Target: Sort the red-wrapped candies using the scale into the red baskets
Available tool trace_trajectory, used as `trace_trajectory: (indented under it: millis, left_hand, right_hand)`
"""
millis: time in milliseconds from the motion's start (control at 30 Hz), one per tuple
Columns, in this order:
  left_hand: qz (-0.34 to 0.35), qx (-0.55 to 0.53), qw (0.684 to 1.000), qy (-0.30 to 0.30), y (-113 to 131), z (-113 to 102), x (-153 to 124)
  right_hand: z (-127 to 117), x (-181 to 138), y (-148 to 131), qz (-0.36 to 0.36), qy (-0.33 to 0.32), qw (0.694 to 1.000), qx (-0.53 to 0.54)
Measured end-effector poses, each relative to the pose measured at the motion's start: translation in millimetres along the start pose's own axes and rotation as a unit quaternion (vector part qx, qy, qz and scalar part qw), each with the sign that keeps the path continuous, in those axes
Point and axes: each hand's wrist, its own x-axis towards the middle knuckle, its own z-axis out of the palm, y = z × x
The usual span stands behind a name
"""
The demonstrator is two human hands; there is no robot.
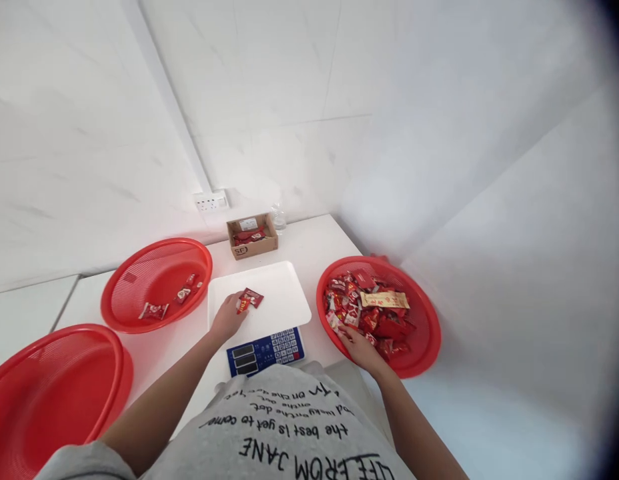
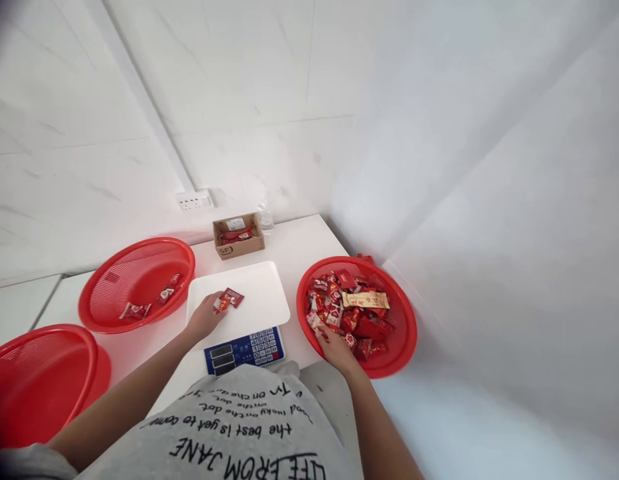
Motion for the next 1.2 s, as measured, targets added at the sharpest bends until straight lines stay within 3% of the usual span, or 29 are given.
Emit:
trace_trajectory:
  millis: [133,300,533,667,967,1133,1200]
  left_hand:
    - [0.036,0.038,0.998,-0.021,-9,-3,4]
    - [0.034,0.077,0.995,-0.047,-9,-1,6]
    - [0.021,0.041,0.998,-0.042,0,0,2]
    - [0.017,0.019,1.0,-0.014,4,-4,-4]
    - [0.047,-0.038,0.998,0.01,18,1,-23]
    - [0.064,-0.08,0.995,-0.008,29,6,-33]
    - [0.062,-0.099,0.993,-0.031,36,7,-38]
  right_hand:
    - [-4,5,-2,0.021,-0.022,0.999,0.015]
    - [-1,18,-2,0.028,0.006,0.999,-0.024]
    - [4,29,-2,0.06,0.072,0.99,-0.104]
    - [0,29,-2,0.078,0.066,0.987,-0.124]
    - [-8,24,5,0.057,0.081,0.994,-0.053]
    - [-20,15,-4,0.049,0.145,0.988,0.022]
    - [-25,10,-16,0.05,0.191,0.973,0.119]
